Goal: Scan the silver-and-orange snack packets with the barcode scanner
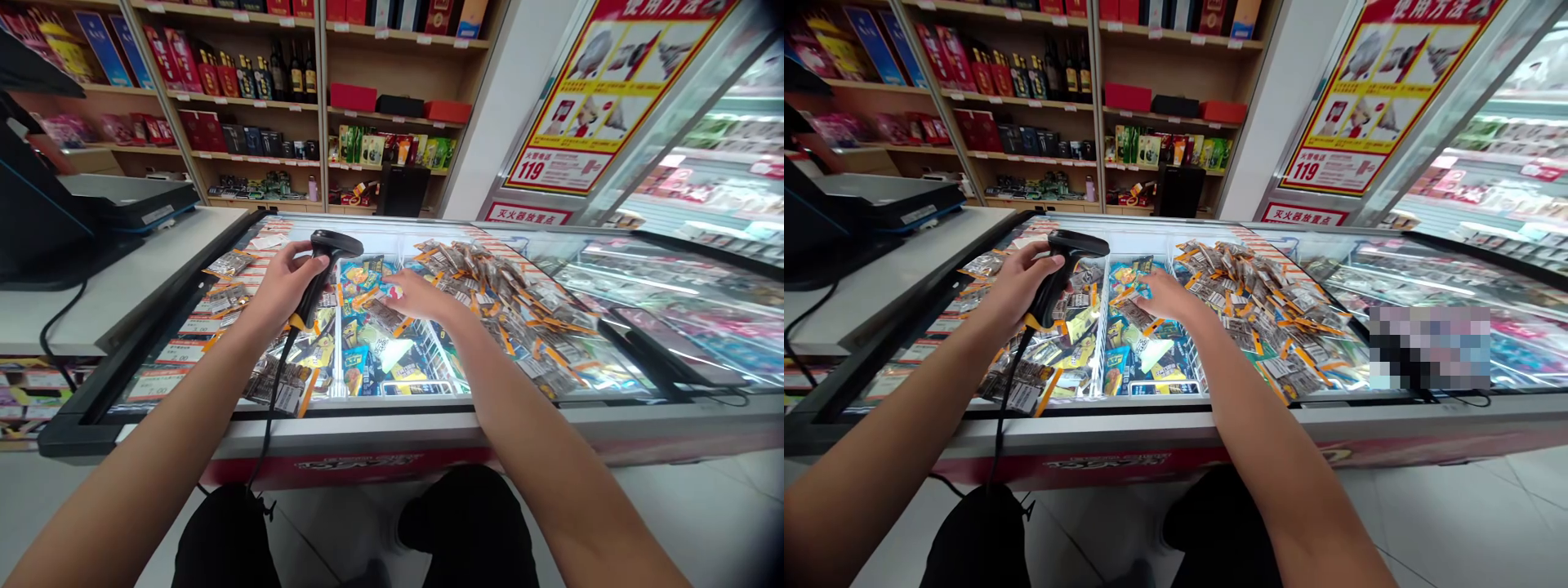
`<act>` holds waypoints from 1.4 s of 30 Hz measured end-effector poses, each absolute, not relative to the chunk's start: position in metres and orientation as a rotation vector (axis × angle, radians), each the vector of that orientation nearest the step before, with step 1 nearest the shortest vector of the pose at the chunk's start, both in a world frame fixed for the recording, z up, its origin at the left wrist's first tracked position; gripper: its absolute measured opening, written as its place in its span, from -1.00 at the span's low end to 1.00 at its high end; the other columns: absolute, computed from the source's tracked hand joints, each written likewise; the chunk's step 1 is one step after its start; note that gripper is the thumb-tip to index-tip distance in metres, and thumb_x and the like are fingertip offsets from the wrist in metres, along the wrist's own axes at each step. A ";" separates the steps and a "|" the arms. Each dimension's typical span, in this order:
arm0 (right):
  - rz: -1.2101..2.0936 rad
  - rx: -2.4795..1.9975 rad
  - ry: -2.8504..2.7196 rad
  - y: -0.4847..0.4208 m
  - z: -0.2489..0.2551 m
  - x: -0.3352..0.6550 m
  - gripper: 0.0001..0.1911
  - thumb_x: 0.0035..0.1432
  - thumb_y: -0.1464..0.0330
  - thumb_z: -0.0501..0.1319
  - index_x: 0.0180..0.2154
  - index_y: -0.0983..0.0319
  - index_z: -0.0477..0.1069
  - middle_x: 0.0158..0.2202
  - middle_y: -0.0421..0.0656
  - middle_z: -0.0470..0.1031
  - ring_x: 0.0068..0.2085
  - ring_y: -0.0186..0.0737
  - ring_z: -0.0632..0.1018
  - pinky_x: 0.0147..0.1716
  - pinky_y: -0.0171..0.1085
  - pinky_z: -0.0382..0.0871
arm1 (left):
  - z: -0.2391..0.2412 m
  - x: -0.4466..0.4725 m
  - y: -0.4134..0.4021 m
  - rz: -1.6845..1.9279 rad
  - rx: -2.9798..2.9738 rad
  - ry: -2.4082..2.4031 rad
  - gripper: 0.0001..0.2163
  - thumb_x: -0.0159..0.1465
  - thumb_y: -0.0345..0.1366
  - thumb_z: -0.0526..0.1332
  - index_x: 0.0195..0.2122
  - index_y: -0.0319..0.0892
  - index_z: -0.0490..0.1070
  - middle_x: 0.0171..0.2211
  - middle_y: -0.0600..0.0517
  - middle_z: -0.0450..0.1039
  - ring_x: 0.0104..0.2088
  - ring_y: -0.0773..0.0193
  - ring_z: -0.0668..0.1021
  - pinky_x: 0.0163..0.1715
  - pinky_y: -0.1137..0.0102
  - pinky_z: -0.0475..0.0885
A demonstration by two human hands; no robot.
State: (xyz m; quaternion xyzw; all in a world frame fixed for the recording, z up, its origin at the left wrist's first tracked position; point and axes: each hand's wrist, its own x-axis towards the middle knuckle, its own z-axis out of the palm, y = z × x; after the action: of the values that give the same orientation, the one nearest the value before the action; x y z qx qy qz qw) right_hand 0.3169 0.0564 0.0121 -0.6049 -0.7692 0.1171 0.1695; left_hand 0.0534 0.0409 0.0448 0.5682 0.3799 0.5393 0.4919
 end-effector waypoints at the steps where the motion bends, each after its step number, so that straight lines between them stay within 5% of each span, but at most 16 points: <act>1: 0.371 -1.758 -2.191 0.056 0.014 0.317 -0.62 0.22 0.23 0.40 0.06 0.18 0.60 0.08 0.07 0.55 -0.04 0.12 0.61 -0.06 -0.07 0.44 | 0.044 0.054 0.041 1.299 1.384 0.921 -0.55 0.10 -0.12 0.40 -0.04 -0.16 0.38 -0.34 0.01 0.58 -0.51 0.28 0.59 -0.53 0.43 0.40; 5: 0.604 -1.827 -2.187 0.056 0.019 0.311 -0.72 0.17 0.14 0.44 -0.21 0.20 0.59 -0.19 0.00 0.62 -0.19 0.05 0.62 -0.19 -0.12 0.44 | 0.042 0.054 0.040 1.262 1.411 0.929 -0.54 0.12 -0.10 0.40 -0.01 -0.16 0.38 -0.29 0.01 0.59 -0.48 0.29 0.60 -0.49 0.43 0.43; 12: 1.030 -1.601 -1.383 0.059 0.016 0.299 -0.74 0.27 0.24 0.38 -0.05 0.16 0.47 -0.38 -0.18 0.51 -0.45 -0.26 0.52 -0.42 -0.27 0.39 | 0.038 0.055 0.039 1.178 1.493 0.884 -0.55 0.17 -0.11 0.38 0.03 -0.17 0.39 -0.32 0.04 0.56 -0.48 0.28 0.61 -0.48 0.43 0.44; 21: 1.102 -1.235 -0.903 0.066 0.020 0.304 -0.75 0.23 0.39 0.38 -0.18 0.13 0.32 -0.50 -0.36 0.38 -0.61 -0.43 0.35 -0.64 -0.41 0.20 | 0.031 0.054 0.039 0.972 1.567 0.755 -0.57 0.20 -0.11 0.40 0.01 -0.14 0.36 -0.32 0.11 0.51 -0.50 0.32 0.59 -0.45 0.41 0.47; 35: 1.114 -1.336 -1.096 0.058 0.017 0.299 -0.78 0.29 0.38 0.36 -0.36 0.19 0.36 -0.55 -0.33 0.25 -0.57 -0.44 0.33 -0.51 -0.42 0.34 | 0.034 0.053 0.039 1.073 1.520 0.790 -0.60 0.20 -0.13 0.40 -0.01 -0.14 0.40 -0.29 0.04 0.56 -0.48 0.30 0.61 -0.46 0.40 0.50; 38: 1.224 -1.381 -1.186 0.054 0.014 0.290 -0.92 0.31 0.40 0.35 -0.18 0.22 0.47 -0.43 -0.23 0.45 -0.46 -0.36 0.50 -0.34 -0.34 0.51 | 0.038 0.052 0.040 1.171 1.475 0.853 -0.62 0.19 -0.14 0.40 -0.02 -0.14 0.40 -0.33 0.04 0.56 -0.50 0.29 0.61 -0.50 0.43 0.46; 42: 1.387 -1.291 -1.418 0.051 0.012 0.279 -0.54 0.29 0.30 0.39 0.18 0.18 0.41 -0.03 -0.03 0.62 -0.15 -0.17 0.67 -0.09 -0.18 0.60 | 0.043 0.050 0.040 1.293 1.396 0.888 -0.60 0.16 -0.15 0.38 -0.03 -0.15 0.39 -0.33 0.02 0.59 -0.51 0.29 0.60 -0.52 0.43 0.45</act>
State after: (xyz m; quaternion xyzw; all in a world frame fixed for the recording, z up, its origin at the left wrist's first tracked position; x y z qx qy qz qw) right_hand 0.2789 0.0508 0.0121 -0.5049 -0.5549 0.5426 0.3779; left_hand 0.0499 0.0397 0.0432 0.5768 0.3668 0.5339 0.4977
